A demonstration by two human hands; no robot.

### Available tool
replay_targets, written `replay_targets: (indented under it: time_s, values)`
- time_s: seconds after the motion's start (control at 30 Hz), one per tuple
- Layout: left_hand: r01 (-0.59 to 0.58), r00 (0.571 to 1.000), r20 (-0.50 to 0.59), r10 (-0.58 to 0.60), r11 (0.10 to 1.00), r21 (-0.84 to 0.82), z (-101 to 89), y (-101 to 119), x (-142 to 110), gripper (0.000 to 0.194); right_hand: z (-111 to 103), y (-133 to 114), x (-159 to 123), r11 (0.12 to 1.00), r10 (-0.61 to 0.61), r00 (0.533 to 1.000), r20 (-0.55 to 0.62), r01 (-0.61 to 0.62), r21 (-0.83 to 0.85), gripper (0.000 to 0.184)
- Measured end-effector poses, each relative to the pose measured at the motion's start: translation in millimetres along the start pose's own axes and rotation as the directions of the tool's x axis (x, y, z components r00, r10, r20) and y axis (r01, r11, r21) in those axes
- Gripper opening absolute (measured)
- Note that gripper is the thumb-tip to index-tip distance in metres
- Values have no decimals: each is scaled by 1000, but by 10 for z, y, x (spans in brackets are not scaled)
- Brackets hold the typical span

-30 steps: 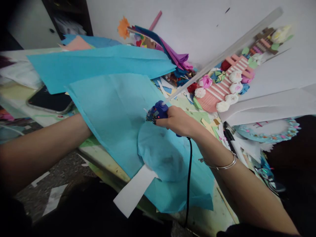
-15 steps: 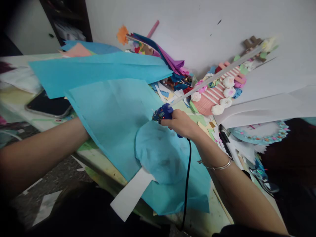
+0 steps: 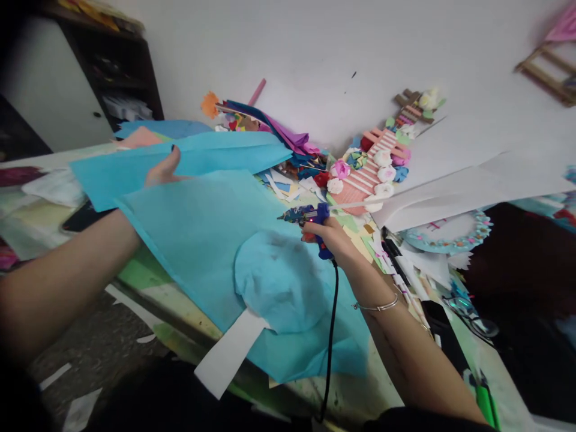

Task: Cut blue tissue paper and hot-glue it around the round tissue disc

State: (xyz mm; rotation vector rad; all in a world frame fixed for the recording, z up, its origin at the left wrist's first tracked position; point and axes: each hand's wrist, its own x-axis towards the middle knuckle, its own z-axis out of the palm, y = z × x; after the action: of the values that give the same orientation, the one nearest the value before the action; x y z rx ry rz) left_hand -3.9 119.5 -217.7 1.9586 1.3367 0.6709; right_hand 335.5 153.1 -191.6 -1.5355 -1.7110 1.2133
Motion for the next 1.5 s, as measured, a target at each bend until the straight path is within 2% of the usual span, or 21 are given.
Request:
replay_targets:
  time_s: [0.07,0.1,0.13,0.23,0.3,0.4,0.47,0.57,0.67,0.8,0.97,1.03,1.1,1.2,1.27,1.37,1.5]
  values:
    - [112,991,98,-89,958,-263,-162,-33,90,83,-39,126,-85,979,-22,999,32,15,202,19]
    - [175,981,138,-134,920,-352,-246,-36,141,88,-55,190,-142,960,-36,998,52,20,278,19]
    - [227,972,143,-186,902,-368,-323,-28,195,87,-69,251,-207,940,-56,996,70,29,341,20]
    - [301,952,-29,-303,951,-70,-478,55,358,66,-85,415,-431,880,-118,986,114,51,471,23]
    - [343,937,-108,-331,932,119,-512,145,458,51,-75,508,-577,851,-143,981,129,55,523,25]
    - [314,949,-67,-308,907,279,-491,338,581,28,-43,626,-744,822,-163,977,136,58,567,26]
    - [215,973,-18,-230,873,439,-439,514,633,23,-30,691,-817,816,-161,979,128,59,574,27]
    - [62,992,51,-118,788,613,-315,825,666,23,-45,777,-889,817,-176,977,122,76,572,30]
    - [-23,994,95,-53,755,655,-161,1119,683,24,-77,875,-943,809,-186,974,132,76,583,30]
    - [-78,987,160,-29,776,626,62,1406,726,24,-58,1036,-983,769,-213,967,142,76,635,27]
    - [-112,973,232,-5,864,490,387,1622,754,19,32,1158,-978,675,-315,935,166,98,731,25]
    - [-120,963,271,0,895,429,518,1651,759,19,56,1153,-975,631,-337,927,166,92,770,27]
    - [-117,959,285,2,913,390,645,1637,767,20,71,1126,-975,568,-313,941,124,81,819,26]
    - [-94,959,285,3,947,306,835,1556,777,19,84,1079,-976,415,-194,981,9,74,907,21]
    - [-51,954,300,-15,977,209,973,1490,765,19,90,1063,-976,328,-137,990,-32,76,942,17]
    - [6,949,312,-46,992,128,1202,1406,708,18,87,1067,-976,296,-153,987,-47,91,951,14]
    - [-8,958,285,-43,984,176,1507,1340,594,17,60,1086,-978,295,-217,971,-98,161,942,16]
